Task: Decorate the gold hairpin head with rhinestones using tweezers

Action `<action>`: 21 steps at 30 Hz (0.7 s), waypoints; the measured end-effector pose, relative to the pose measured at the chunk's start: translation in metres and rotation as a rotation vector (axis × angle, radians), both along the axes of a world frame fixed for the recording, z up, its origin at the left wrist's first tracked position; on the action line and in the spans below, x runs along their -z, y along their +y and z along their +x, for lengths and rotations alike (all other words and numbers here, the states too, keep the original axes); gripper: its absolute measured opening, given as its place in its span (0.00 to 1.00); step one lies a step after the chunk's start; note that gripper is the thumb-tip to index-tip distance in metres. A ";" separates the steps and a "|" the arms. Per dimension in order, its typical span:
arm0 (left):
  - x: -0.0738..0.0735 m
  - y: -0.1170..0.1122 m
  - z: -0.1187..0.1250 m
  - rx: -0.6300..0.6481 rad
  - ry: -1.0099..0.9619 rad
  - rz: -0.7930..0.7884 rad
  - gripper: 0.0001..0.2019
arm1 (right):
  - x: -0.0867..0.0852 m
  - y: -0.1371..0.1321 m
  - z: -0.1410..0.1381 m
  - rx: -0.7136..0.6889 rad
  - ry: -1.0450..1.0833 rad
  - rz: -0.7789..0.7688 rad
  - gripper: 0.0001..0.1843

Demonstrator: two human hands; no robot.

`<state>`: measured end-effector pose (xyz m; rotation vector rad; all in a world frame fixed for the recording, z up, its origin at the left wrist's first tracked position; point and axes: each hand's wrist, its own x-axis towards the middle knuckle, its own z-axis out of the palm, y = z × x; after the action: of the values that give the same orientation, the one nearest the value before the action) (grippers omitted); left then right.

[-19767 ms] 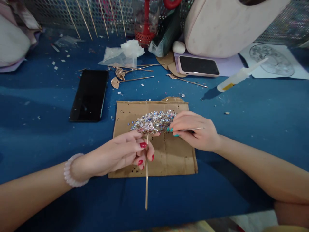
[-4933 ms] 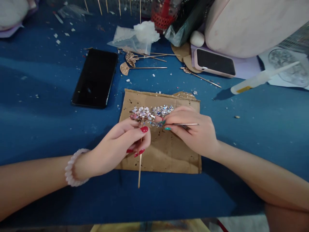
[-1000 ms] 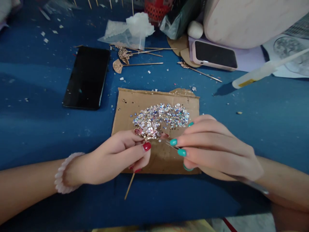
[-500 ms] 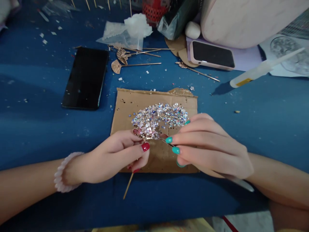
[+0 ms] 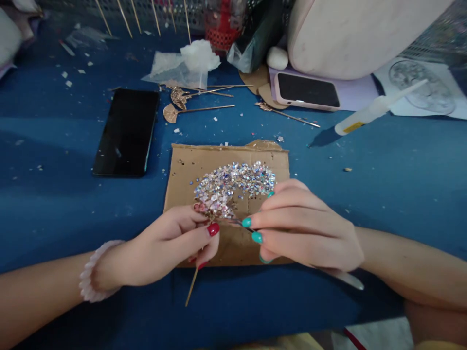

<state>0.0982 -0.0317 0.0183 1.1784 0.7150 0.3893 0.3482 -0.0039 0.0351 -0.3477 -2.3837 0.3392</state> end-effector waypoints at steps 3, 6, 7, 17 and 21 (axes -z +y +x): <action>0.001 -0.002 -0.002 0.047 0.040 0.032 0.21 | 0.002 -0.003 -0.002 -0.006 0.094 -0.024 0.07; 0.000 -0.003 -0.003 0.111 0.131 0.183 0.16 | 0.006 -0.005 -0.002 -0.020 0.219 -0.072 0.10; -0.001 -0.003 -0.004 0.129 0.165 0.241 0.14 | 0.006 -0.004 -0.002 -0.029 0.233 -0.106 0.11; -0.007 -0.001 0.012 0.169 0.438 0.213 0.17 | 0.037 0.034 0.016 0.316 0.514 -0.284 0.04; -0.006 -0.001 0.020 0.132 0.409 0.047 0.15 | 0.047 0.031 0.018 0.462 0.446 -0.426 0.08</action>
<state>0.1180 -0.0332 0.0246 1.3588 0.9780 0.0517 0.3661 0.0270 -0.0124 -0.8975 -1.7204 0.6300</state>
